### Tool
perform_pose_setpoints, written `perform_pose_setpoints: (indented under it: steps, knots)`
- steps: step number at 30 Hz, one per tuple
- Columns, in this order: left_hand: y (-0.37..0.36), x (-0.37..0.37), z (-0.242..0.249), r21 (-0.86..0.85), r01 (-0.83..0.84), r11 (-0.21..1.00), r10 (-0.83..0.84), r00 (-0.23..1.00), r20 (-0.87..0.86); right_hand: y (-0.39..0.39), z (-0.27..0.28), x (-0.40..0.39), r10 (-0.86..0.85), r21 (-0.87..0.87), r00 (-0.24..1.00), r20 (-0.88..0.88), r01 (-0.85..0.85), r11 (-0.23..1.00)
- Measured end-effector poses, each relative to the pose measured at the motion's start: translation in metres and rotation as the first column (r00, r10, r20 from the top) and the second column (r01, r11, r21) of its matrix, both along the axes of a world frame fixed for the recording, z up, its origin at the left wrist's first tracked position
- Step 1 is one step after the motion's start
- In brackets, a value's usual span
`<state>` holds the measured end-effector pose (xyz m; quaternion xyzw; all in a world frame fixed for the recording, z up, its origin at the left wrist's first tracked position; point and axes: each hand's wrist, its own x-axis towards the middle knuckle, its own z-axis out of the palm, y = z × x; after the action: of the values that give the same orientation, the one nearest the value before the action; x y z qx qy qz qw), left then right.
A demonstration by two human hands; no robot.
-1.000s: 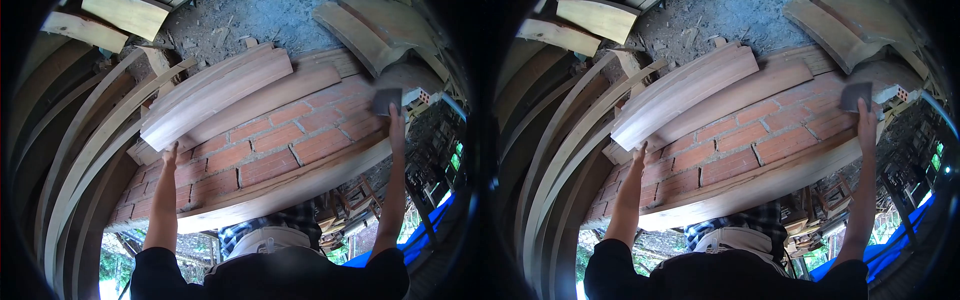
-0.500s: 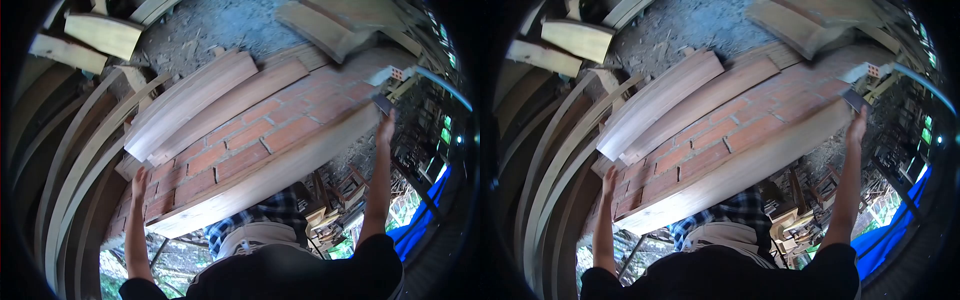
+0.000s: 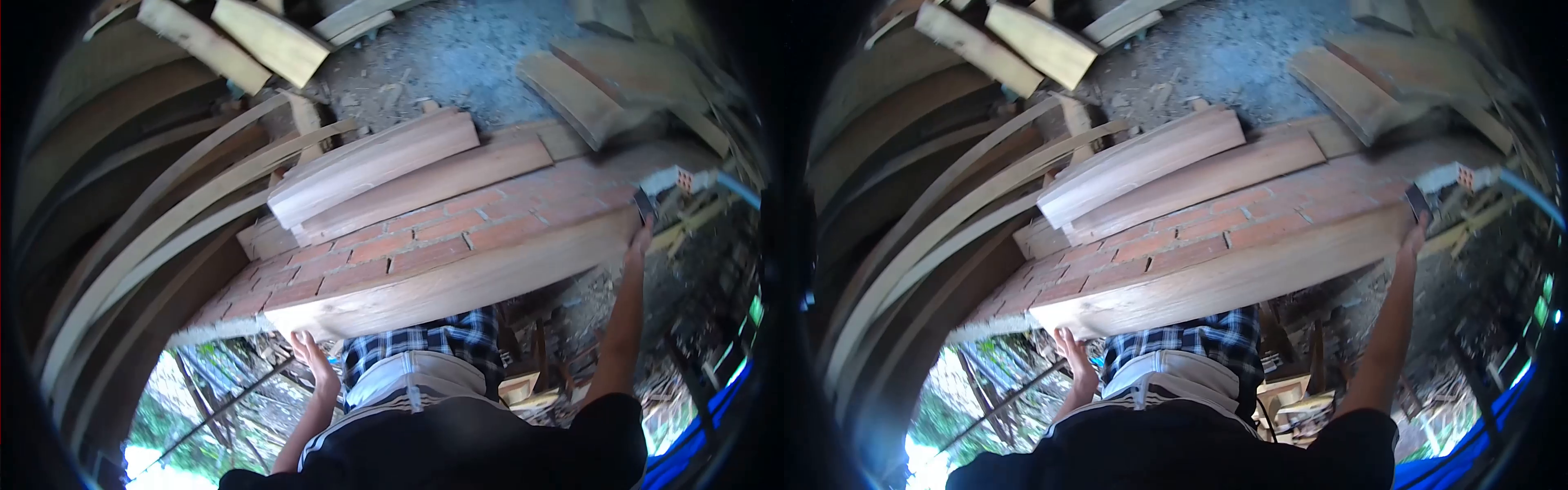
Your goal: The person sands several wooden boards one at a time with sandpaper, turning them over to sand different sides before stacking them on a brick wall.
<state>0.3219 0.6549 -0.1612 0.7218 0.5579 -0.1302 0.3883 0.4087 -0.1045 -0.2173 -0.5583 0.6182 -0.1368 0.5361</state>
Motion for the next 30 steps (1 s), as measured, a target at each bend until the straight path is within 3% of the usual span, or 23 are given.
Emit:
perform_pose_setpoints:
  steps: [2, 4, 6, 8, 13, 14, 16, 18, 20, 24, 25, 28, 29, 30]
  knots:
    - [-0.017, 0.034, 0.016, 0.203, -0.032, 0.979, 0.044, 0.998, -0.052, 0.014, 0.006, 0.010, 0.023, -0.054, 0.998, -0.058, -0.026, 0.998]
    - [-0.009, 0.044, 0.010, 0.330, -0.246, 0.911, 0.254, 0.967, 0.021, 0.014, 0.015, 0.013, 0.027, -0.123, 0.989, -0.143, -0.044, 0.991]
    - [0.005, 0.056, 0.010, 0.009, -0.491, 0.871, 0.485, 0.862, 0.147, 0.009, 0.009, 0.010, 0.010, -0.093, 0.989, -0.150, -0.025, 0.995]
    - [0.043, 0.036, -0.020, -0.257, -0.470, 0.845, 0.505, 0.858, 0.090, 0.003, 0.007, 0.009, 0.052, -0.079, 0.992, -0.116, -0.061, 0.995]
    - [0.037, 0.040, -0.013, -0.055, -0.420, 0.906, 0.423, 0.895, 0.143, 0.013, 0.031, 0.024, 0.055, 0.057, 0.997, -0.047, -0.052, 0.997]
    - [0.048, 0.038, -0.007, -0.045, -0.435, 0.899, 0.437, 0.886, 0.156, 0.011, 0.036, 0.028, 0.082, 0.064, 0.996, -0.027, -0.080, 0.995]
    - [0.068, 0.036, 0.004, -0.187, -0.485, 0.854, 0.510, 0.852, 0.121, 0.012, 0.043, 0.044, 0.106, 0.077, 0.994, -0.014, -0.105, 0.992]
    - [0.050, 0.085, 0.044, -0.127, -0.510, 0.851, 0.525, 0.834, 0.167, 0.033, 0.069, 0.070, 0.131, 0.010, 0.990, 0.060, -0.132, 0.991]
    - [0.071, 0.109, 0.043, -0.213, -0.453, 0.866, 0.498, 0.825, 0.268, 0.060, 0.086, 0.106, 0.107, 0.012, 0.984, 0.142, -0.110, 0.994]
    - [0.103, 0.170, 0.006, -0.191, -0.263, 0.946, 0.308, 0.913, 0.267, 0.091, 0.068, 0.176, 0.063, 0.071, 0.979, 0.195, -0.079, 0.994]
    - [0.109, 0.184, -0.009, -0.085, -0.155, 0.984, 0.168, 0.972, 0.162, 0.089, 0.052, 0.188, 0.086, 0.127, 0.978, 0.191, -0.112, 0.986]
    - [0.128, 0.195, -0.060, -0.265, 0.069, 0.962, -0.040, 0.993, 0.112, 0.078, -0.015, 0.210, 0.116, 0.197, 0.978, 0.174, -0.150, 0.969]
    - [0.120, 0.199, -0.068, -0.252, 0.072, 0.965, -0.075, 0.997, -0.001, 0.073, -0.040, 0.210, 0.132, 0.219, 0.981, 0.146, -0.162, 0.962]
    - [0.127, 0.197, -0.084, -0.251, 0.072, 0.965, -0.074, 0.997, 0.001, 0.068, -0.065, 0.205, 0.133, 0.220, 0.980, 0.148, -0.163, 0.962]
